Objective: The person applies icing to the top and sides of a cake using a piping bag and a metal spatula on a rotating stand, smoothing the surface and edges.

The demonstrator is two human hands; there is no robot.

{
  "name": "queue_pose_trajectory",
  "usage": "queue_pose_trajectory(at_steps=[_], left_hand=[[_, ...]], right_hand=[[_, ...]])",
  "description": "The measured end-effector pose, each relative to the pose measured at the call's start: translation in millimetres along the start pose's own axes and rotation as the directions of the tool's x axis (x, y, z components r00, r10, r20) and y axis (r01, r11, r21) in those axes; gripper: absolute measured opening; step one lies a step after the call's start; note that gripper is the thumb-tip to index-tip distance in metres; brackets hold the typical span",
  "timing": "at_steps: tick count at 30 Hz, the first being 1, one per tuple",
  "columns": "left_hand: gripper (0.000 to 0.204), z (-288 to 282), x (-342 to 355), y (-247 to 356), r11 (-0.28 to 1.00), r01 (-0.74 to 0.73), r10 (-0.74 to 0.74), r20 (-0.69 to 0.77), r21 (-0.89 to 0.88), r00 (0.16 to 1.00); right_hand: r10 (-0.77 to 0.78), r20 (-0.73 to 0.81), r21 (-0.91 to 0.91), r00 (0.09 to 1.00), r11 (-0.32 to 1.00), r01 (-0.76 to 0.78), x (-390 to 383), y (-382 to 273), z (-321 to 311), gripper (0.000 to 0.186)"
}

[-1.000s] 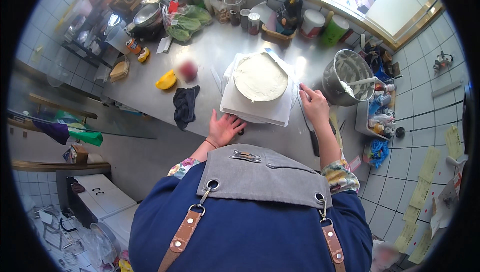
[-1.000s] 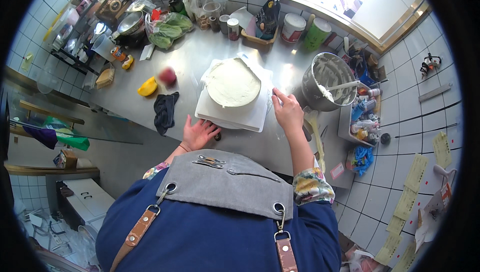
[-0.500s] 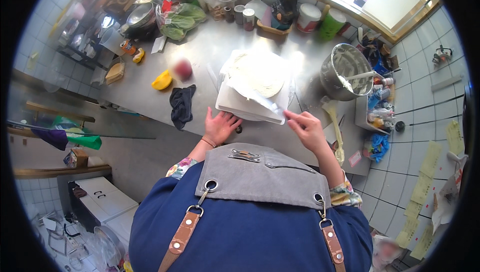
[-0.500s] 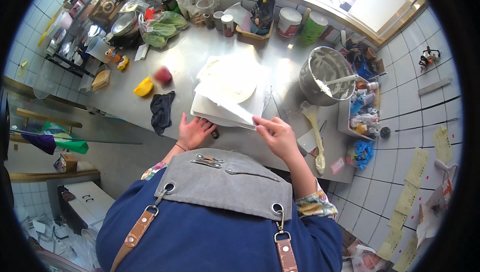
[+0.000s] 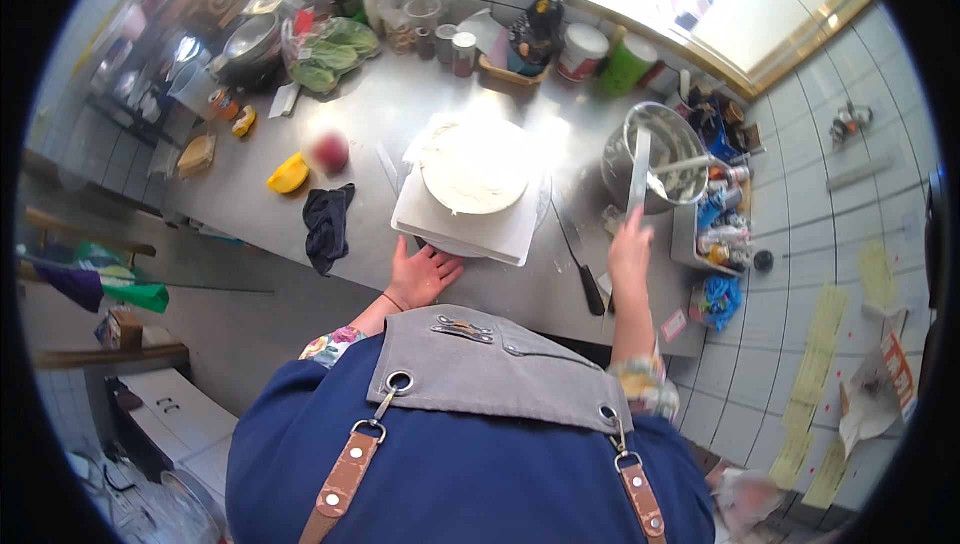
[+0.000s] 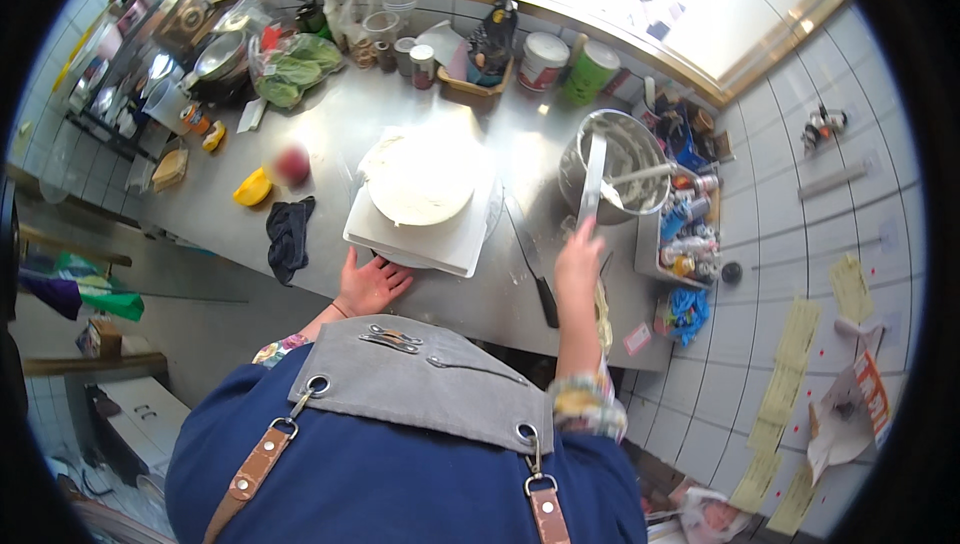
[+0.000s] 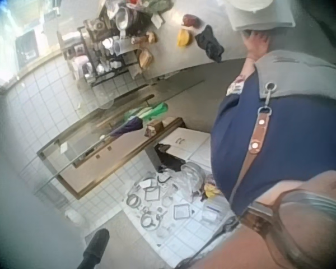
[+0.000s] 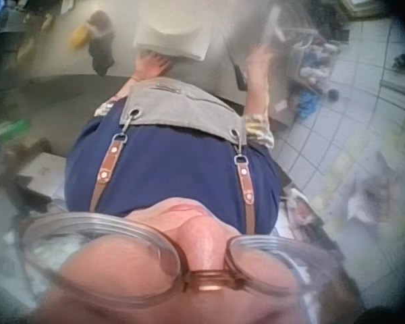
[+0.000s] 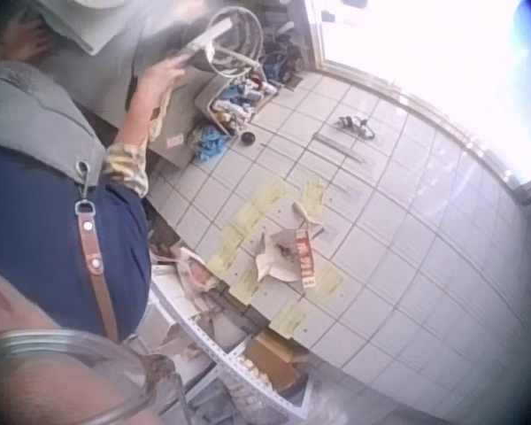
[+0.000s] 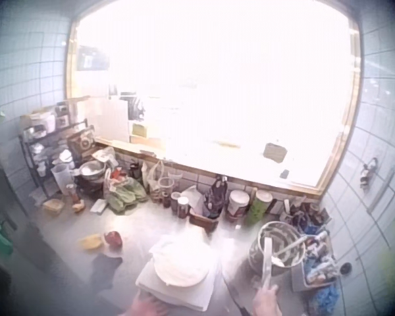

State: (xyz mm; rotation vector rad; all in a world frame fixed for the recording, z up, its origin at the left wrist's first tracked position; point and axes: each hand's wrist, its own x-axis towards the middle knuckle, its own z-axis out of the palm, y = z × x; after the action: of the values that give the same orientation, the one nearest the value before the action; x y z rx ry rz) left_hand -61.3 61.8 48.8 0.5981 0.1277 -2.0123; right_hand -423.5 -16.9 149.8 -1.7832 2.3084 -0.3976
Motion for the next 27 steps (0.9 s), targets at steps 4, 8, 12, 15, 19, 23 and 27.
queue_pose_trajectory(at_steps=[4, 8, 12, 15, 19, 23, 27], left_hand=[[0.087, -17.7, 5.6, 6.1, 0.995, -0.103, 0.103, -0.012, 0.009, 0.995], [0.085, -18.7, 5.3, 24.2, 0.979, -0.206, 0.206, -0.106, 0.005, 0.973], [0.087, -28.6, 10.7, 31.6, 0.958, -0.283, 0.280, -0.069, -0.050, 0.958], [0.086, -23.4, 1.2, 19.6, 0.990, -0.136, 0.137, 0.045, -0.026, 0.990], [0.089, -12.0, -15.0, 1.7, 0.990, -0.087, 0.090, 0.015, -0.115, 0.996], [0.085, -6.2, -25.1, 0.5, 0.975, -0.133, 0.137, 0.010, -0.177, 0.991], [0.081, -0.5, -28.9, 4.1, 0.977, -0.135, 0.143, 0.038, -0.165, 0.989]], right_hand=[[-0.274, -0.082, 0.011, 0.958, 0.961, 0.276, -106.7, 25.2, -3.5, 0.055], [-0.338, -0.102, 0.377, 0.936, 0.857, 0.351, -106.1, -8.1, -41.2, 0.048], [-0.425, -0.261, 0.461, 0.867, 0.734, 0.499, -44.9, -39.1, -26.3, 0.043], [-0.320, -0.097, 0.384, 0.942, 0.861, 0.332, -15.3, -64.4, -14.8, 0.036], [-0.299, -0.033, 0.207, 0.954, 0.931, 0.300, 9.0, -93.9, -9.8, 0.033], [-0.275, -0.043, 0.177, 0.961, 0.944, 0.278, 16.9, -99.1, 0.4, 0.034], [-0.268, -0.009, 0.131, 0.963, 0.955, 0.267, 16.2, -100.6, 1.3, 0.034]])
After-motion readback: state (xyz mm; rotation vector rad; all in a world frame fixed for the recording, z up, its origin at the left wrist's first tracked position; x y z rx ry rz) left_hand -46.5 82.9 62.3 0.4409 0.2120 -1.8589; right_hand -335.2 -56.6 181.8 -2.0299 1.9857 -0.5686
